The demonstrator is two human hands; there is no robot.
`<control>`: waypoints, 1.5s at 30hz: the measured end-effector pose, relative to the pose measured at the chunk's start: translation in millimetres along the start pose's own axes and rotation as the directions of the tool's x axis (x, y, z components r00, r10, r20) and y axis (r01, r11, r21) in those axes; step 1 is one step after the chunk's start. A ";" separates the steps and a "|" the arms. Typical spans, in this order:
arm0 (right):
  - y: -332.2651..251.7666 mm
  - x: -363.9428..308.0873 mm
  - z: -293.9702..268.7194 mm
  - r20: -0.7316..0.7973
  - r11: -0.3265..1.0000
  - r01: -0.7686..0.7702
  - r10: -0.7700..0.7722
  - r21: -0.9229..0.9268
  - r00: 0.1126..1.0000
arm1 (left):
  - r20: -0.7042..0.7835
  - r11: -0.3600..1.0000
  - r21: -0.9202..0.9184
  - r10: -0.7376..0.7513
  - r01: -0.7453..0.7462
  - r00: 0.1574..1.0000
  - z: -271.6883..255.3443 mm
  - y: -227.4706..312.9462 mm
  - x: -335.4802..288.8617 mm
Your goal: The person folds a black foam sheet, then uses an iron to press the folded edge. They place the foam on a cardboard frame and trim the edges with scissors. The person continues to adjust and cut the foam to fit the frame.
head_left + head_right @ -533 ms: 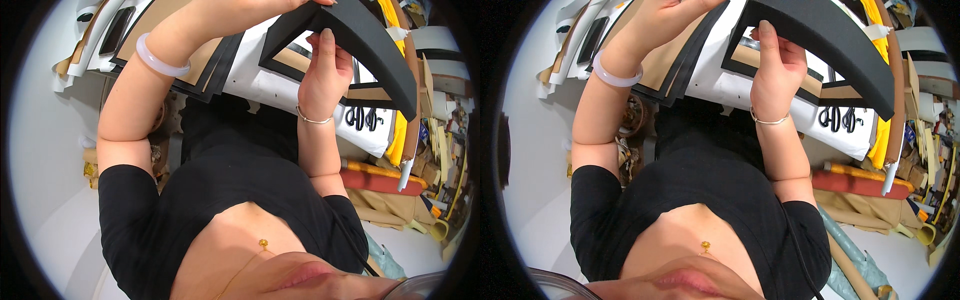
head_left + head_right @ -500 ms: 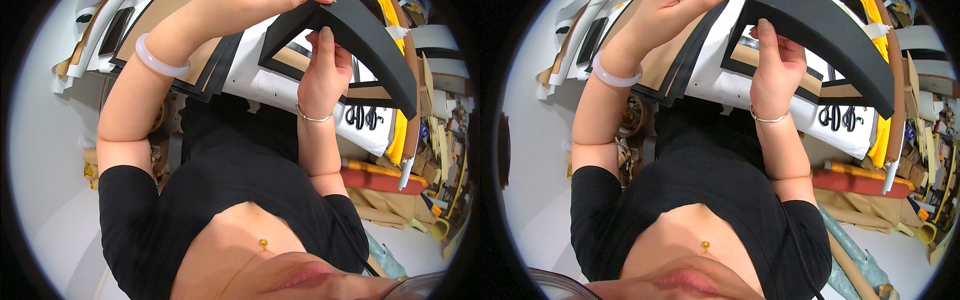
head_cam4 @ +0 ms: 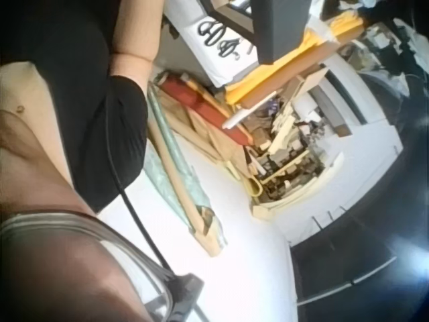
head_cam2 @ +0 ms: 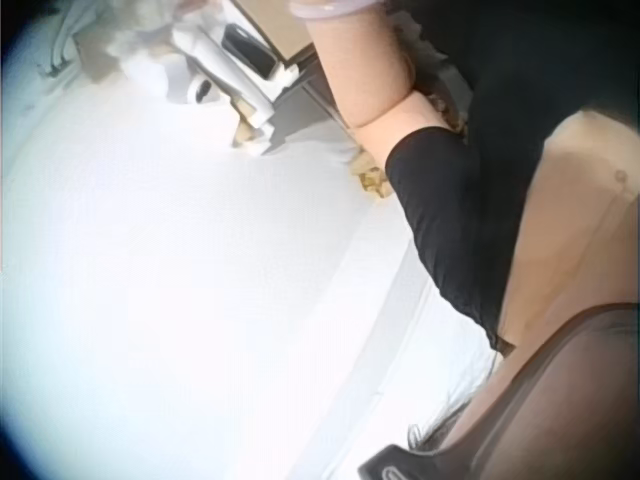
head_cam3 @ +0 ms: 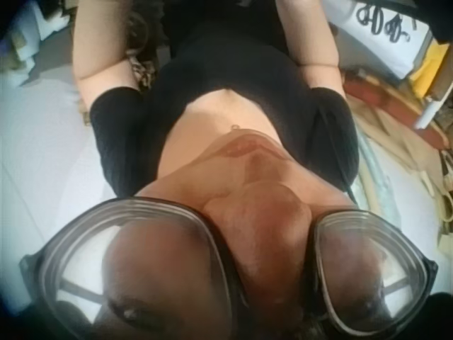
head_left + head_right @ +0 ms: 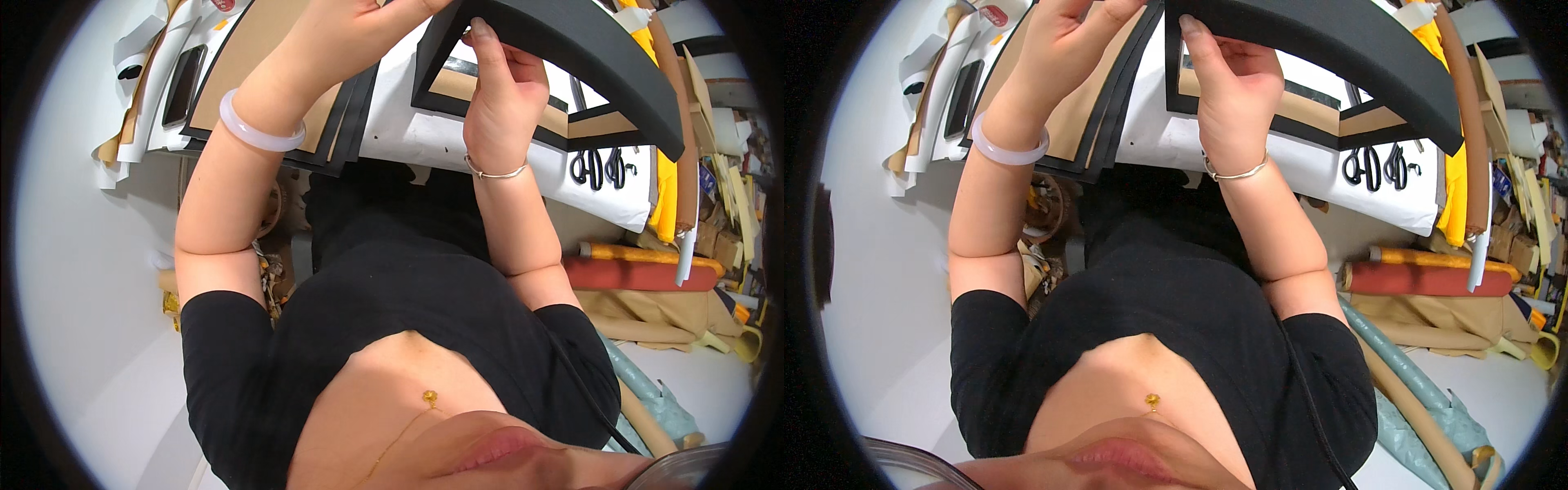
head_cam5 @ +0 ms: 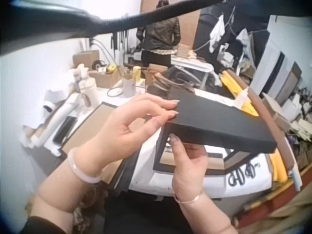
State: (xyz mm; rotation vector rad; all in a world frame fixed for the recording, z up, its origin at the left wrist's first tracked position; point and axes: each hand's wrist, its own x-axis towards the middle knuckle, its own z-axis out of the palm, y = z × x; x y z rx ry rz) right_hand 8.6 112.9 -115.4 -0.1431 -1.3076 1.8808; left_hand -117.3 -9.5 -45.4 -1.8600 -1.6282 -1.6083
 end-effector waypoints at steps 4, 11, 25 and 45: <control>-5.1 -2.1 3.9 0.012 0.997 -0.053 0.052 0.060 0.999 | -0.014 0.987 -0.133 -0.090 0.088 0.996 4.6 -3.2 -3.8; -4.5 -2.1 -4.9 0.017 0.990 -0.120 0.119 0.072 0.993 | -0.039 0.980 -0.172 -0.113 0.105 0.993 8.5 -2.7 -4.4; 1.6 1.7 -9.2 0.064 0.994 -0.107 0.105 0.037 0.992 | -0.136 0.985 -0.160 -0.086 0.063 0.987 19.6 -8.8 -7.1; -72.3 -20.1 -124.3 -0.178 0.982 0.173 -0.184 -0.073 0.967 | 0.326 0.843 0.522 -0.060 -0.127 0.943 -3.5 58.0 47.8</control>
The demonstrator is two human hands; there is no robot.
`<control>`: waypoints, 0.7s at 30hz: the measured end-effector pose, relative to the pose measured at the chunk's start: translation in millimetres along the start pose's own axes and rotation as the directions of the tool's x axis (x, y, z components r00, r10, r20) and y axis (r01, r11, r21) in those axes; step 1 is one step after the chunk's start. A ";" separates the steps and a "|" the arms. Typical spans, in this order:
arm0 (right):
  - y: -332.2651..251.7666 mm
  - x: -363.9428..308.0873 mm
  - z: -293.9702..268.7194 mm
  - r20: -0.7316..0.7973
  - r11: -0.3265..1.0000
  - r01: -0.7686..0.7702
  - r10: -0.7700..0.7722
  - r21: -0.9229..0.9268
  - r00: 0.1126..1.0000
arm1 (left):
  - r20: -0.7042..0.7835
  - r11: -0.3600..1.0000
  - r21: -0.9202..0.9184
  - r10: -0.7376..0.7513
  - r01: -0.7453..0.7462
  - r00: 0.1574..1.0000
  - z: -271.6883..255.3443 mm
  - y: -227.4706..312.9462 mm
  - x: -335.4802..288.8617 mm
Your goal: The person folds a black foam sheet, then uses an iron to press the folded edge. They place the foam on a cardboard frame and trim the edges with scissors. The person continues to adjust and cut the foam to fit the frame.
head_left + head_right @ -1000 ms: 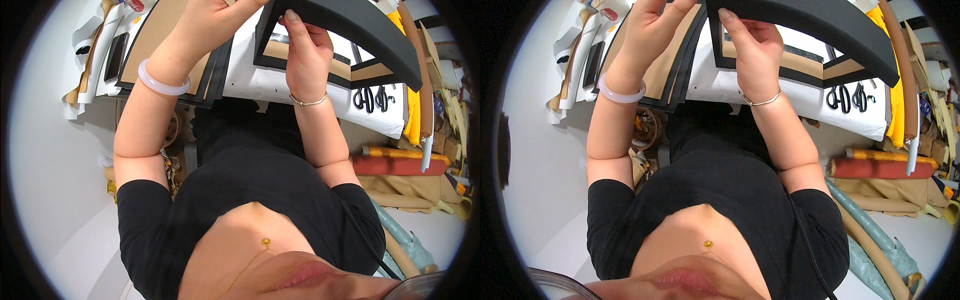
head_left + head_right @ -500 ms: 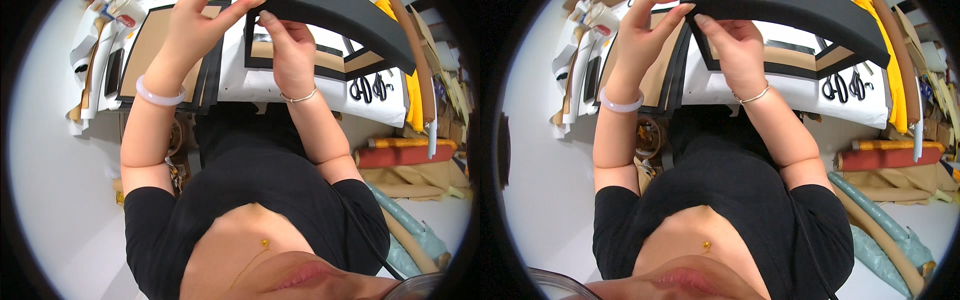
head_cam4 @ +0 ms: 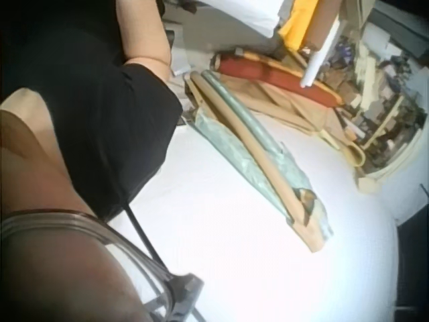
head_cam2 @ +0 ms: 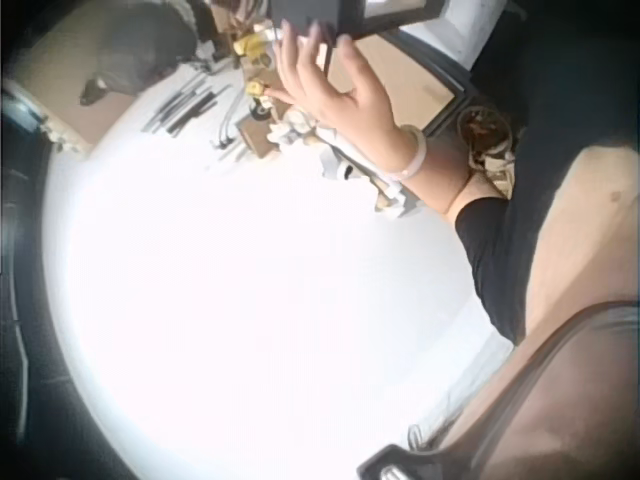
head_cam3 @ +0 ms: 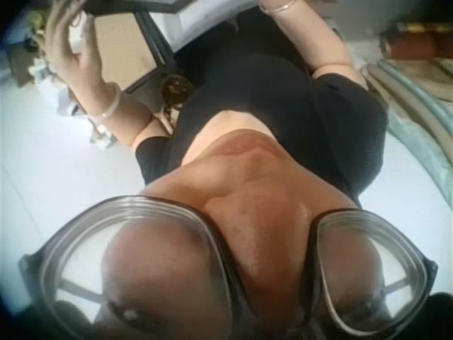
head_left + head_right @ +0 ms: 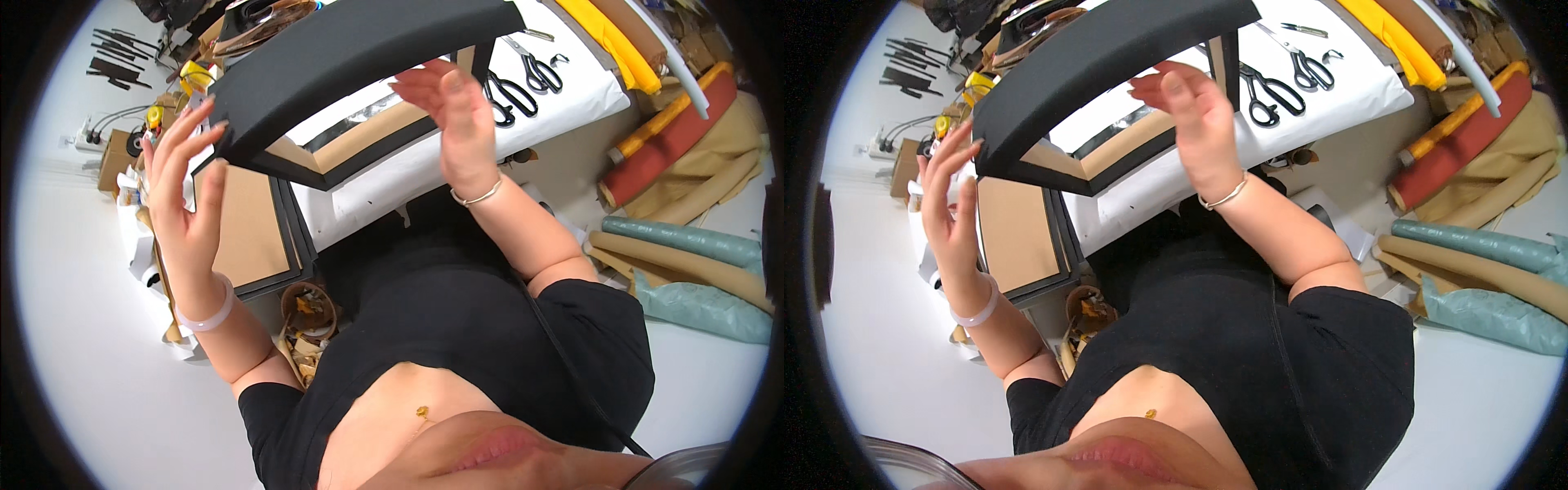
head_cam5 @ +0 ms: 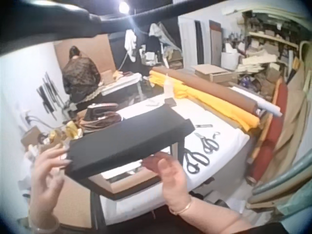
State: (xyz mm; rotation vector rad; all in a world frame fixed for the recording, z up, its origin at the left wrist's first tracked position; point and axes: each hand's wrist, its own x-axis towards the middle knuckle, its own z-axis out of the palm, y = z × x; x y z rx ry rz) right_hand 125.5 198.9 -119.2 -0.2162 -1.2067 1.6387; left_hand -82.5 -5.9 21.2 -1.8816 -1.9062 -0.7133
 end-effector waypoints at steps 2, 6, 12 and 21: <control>-13.8 8.2 -9.6 -0.072 0.999 0.030 -0.031 -0.016 0.997 | -0.036 0.996 -0.093 -0.011 0.008 0.999 11.0 17.6 25.3; -26.0 24.8 -12.4 -0.145 0.991 0.019 0.001 0.135 0.989 | 0.071 0.965 -0.243 0.116 -0.095 0.991 57.4 61.2 90.8; -16.0 40.1 -19.8 -0.181 0.987 -0.007 0.037 0.163 0.983 | 0.360 0.946 -0.281 0.261 -0.162 0.896 90.5 100.3 184.9; -22.1 40.8 -23.6 -0.113 0.924 -0.158 0.209 0.348 0.971 | 0.502 0.980 -0.191 0.146 -0.056 0.852 126.6 108.8 207.1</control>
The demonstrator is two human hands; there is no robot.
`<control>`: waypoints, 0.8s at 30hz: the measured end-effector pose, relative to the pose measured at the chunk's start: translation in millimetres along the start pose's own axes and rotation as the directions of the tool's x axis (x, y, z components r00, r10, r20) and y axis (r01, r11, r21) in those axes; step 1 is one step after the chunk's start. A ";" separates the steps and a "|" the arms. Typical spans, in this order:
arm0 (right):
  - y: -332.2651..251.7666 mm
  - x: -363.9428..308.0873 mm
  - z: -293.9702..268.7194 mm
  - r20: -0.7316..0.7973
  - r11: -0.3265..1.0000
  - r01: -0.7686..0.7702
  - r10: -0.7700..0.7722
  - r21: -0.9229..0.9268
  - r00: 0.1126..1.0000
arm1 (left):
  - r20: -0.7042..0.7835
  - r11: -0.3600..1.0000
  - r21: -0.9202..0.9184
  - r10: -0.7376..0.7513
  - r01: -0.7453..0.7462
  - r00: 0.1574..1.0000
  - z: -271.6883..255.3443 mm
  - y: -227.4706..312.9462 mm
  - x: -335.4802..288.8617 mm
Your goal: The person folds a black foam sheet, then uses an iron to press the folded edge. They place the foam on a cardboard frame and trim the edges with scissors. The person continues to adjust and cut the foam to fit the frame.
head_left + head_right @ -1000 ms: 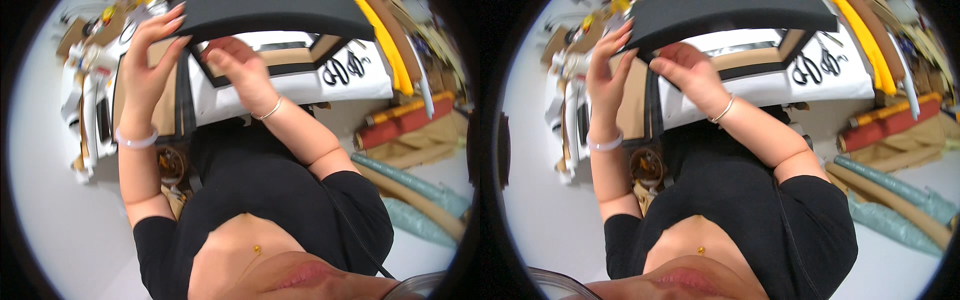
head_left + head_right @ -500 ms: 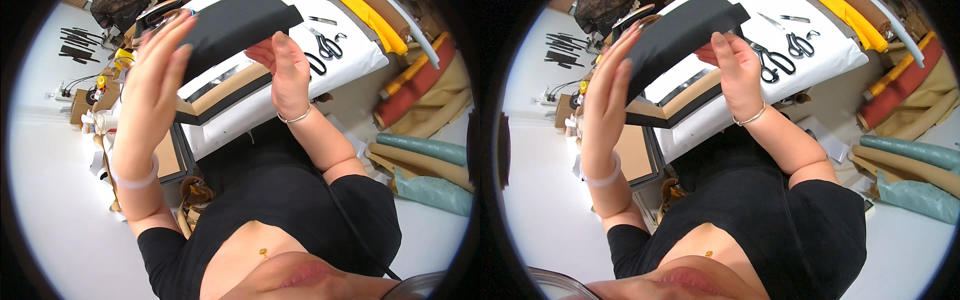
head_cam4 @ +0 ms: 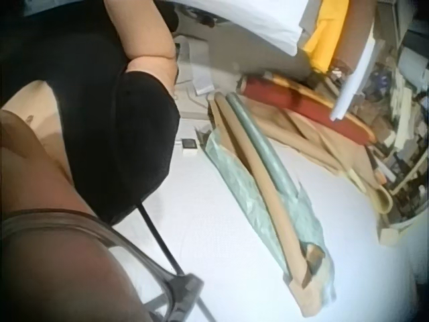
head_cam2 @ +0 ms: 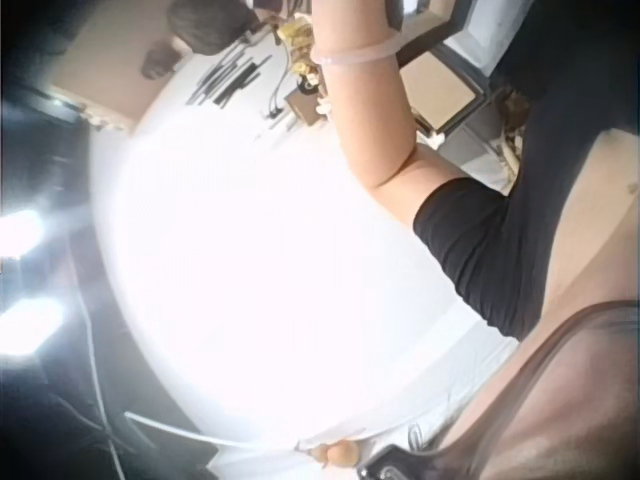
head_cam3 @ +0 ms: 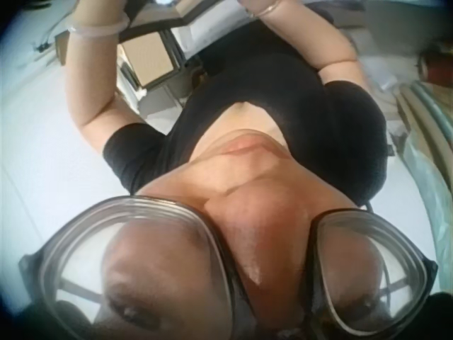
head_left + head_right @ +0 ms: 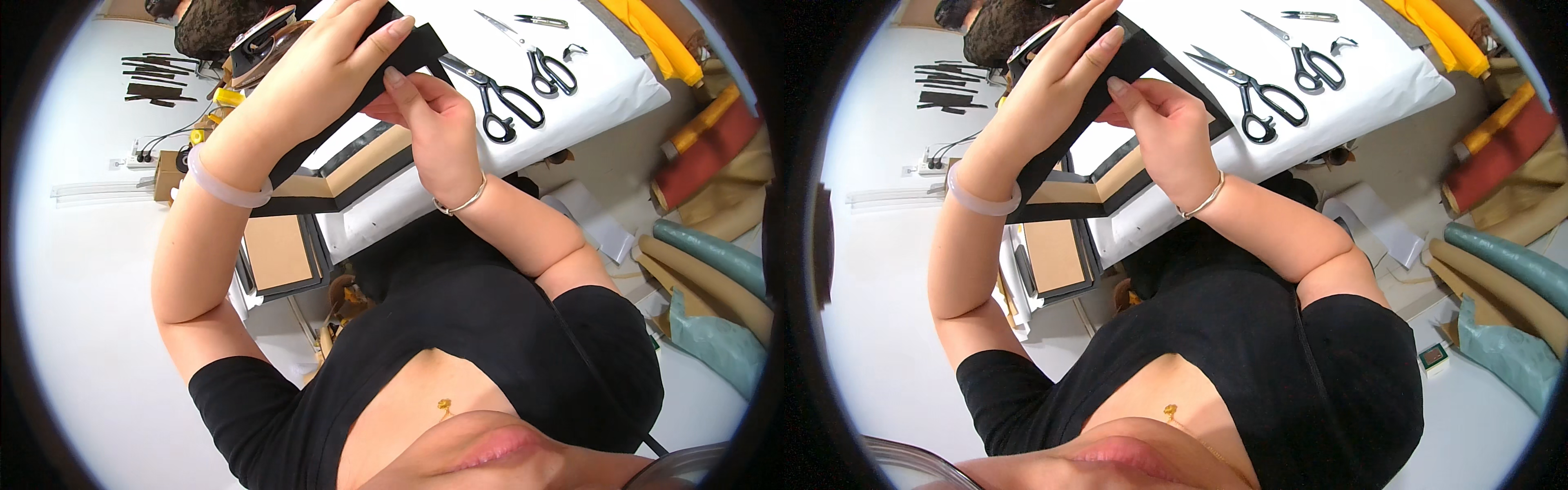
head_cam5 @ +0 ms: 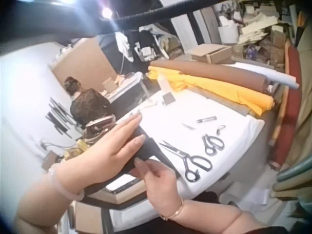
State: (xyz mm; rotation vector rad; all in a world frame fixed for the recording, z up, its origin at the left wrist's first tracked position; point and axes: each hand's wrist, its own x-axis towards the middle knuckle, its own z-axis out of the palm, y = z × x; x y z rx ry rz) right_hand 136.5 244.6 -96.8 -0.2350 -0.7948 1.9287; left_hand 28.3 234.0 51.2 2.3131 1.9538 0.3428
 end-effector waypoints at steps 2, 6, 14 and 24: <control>-0.8 0.8 -2.2 0.028 1.000 -0.026 0.027 -0.011 0.999 | -0.020 0.999 0.041 0.009 -0.008 1.000 6.1 -12.4 -1.6; -4.3 4.8 -7.9 0.071 0.997 -0.077 0.077 -0.007 0.994 | 0.013 0.994 0.102 -0.025 0.023 1.000 5.8 -6.3 -0.8; 0.3 8.1 -12.8 0.093 0.996 -0.082 0.079 0.027 0.992 | 0.011 0.944 0.329 -0.005 0.001 1.000 6.7 10.9 1.0; -8.2 2.6 -15.7 0.150 0.991 -0.131 0.126 0.027 0.981 | -0.097 0.888 0.456 -0.013 0.056 0.995 20.9 17.4 -0.6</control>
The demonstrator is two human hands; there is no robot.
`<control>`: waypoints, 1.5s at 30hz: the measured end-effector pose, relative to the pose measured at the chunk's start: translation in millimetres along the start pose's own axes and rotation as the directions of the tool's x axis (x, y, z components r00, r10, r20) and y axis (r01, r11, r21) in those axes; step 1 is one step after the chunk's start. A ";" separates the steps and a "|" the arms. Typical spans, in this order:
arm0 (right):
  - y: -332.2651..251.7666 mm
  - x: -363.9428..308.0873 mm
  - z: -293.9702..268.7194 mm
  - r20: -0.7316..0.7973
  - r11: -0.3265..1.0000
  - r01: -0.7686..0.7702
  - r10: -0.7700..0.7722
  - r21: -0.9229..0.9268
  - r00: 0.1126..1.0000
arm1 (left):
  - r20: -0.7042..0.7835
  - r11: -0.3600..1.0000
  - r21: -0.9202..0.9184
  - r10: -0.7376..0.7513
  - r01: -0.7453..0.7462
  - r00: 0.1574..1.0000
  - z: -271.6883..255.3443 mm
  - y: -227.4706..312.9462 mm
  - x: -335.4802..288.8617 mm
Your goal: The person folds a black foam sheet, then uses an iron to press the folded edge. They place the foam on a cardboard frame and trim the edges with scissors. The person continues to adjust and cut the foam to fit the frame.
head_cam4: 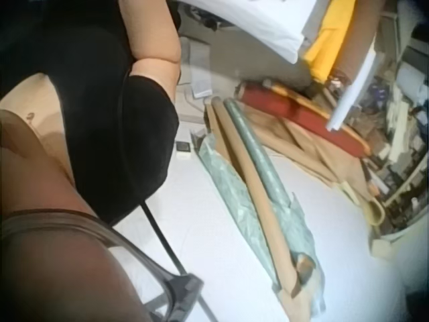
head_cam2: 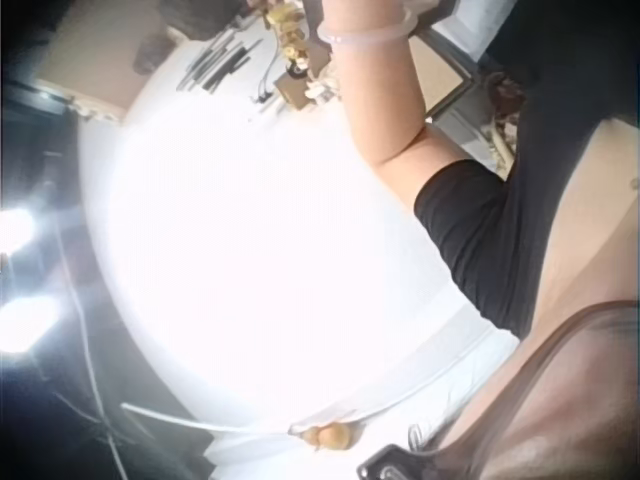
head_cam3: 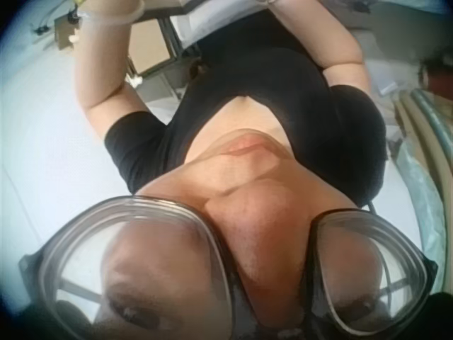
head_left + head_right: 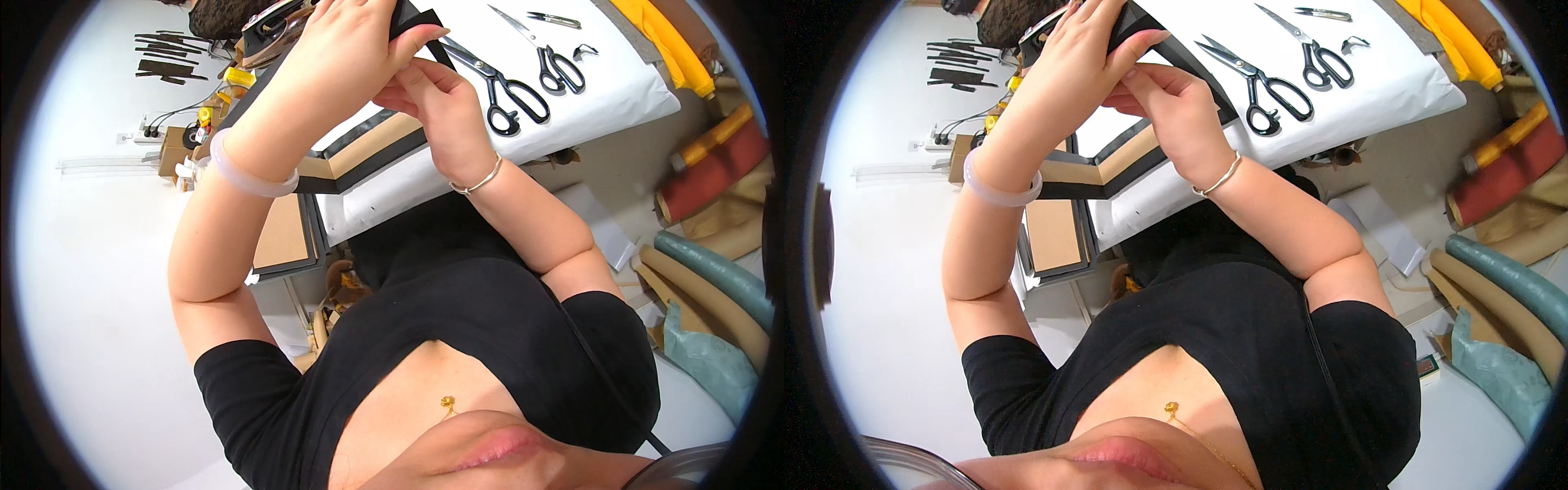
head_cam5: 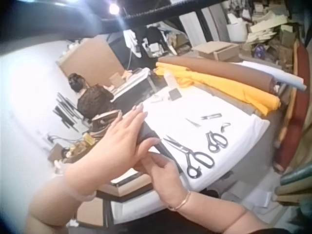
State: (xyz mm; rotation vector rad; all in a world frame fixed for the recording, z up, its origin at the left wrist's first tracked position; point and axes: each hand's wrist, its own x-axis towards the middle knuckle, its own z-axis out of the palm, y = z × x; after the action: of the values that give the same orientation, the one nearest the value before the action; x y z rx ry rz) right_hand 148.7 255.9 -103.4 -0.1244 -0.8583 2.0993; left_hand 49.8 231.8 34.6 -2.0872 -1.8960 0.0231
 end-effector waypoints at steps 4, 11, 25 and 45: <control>-6.4 -8.0 -11.8 0.069 0.933 -0.227 0.255 -0.279 0.964 | -0.021 1.000 -0.002 0.017 -0.017 1.000 6.4 -1.4 -0.9; -72.3 -0.4 -118.7 -0.074 0.732 -0.008 -0.058 -0.682 0.996 | 0.210 0.869 -0.484 -0.004 0.107 0.978 -21.0 -28.0 -1.3; -77.9 36.1 -200.8 0.076 -0.411 -0.040 -0.264 -0.911 0.962 | 0.200 0.768 -0.641 0.171 -0.003 0.965 -14.4 -52.5 -7.1; -100.3 46.3 -184.7 -0.135 -0.626 -0.062 0.070 -0.778 0.988 | 0.116 0.875 -0.438 0.280 -0.204 0.953 1.6 -55.9 -11.0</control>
State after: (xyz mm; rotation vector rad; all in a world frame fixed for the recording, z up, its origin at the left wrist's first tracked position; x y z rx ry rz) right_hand 255.3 429.6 -172.5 -1.2745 -2.6980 0.2613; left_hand -5.9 225.2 44.6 -2.6893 -1.8474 -0.1672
